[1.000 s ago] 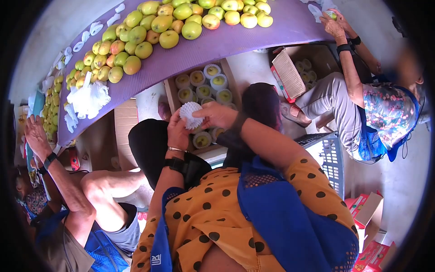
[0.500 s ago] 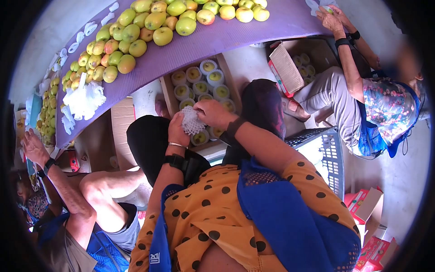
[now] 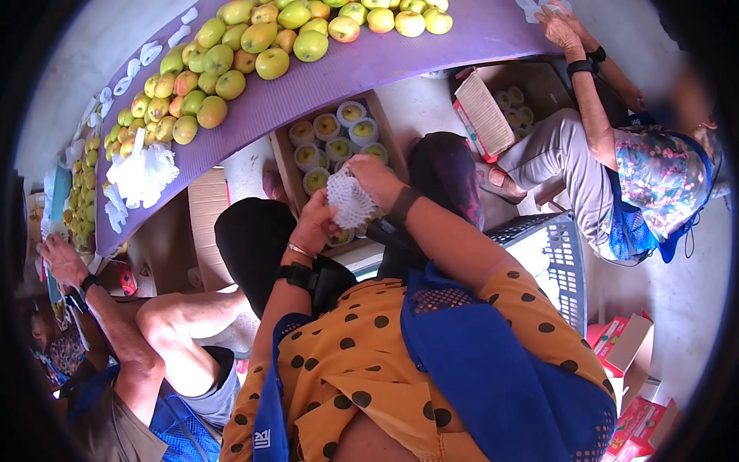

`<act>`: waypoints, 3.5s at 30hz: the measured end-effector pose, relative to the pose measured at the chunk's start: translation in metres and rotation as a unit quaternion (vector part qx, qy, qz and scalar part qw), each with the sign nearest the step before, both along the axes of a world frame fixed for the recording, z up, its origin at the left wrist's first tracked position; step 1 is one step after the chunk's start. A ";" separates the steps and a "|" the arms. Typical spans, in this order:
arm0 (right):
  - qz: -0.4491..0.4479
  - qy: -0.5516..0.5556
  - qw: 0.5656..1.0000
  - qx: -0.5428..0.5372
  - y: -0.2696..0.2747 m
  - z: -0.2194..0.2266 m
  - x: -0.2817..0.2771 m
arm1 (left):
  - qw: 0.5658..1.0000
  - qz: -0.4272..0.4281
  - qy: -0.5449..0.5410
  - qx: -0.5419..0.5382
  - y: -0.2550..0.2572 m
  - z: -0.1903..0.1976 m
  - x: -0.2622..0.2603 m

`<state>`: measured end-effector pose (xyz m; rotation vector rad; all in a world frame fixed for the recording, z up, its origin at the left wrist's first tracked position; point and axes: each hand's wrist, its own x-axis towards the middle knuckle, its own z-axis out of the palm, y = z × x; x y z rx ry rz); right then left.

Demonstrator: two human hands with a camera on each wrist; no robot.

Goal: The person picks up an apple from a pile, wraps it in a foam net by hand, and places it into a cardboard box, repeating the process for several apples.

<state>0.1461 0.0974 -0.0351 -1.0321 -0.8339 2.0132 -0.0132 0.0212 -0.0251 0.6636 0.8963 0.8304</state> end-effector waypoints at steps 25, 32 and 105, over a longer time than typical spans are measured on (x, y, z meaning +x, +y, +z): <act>-0.008 0.002 0.997 0.074 -0.002 0.018 -0.003 | 0.975 0.162 -0.129 -0.080 0.006 -0.012 -0.001; 0.036 -0.058 0.995 0.070 -0.001 0.005 -0.005 | 0.893 0.189 -0.409 -0.001 0.002 -0.001 0.006; 0.325 -0.256 0.906 0.093 -0.033 -0.008 -0.017 | 0.949 0.267 -0.160 0.051 0.012 0.005 0.012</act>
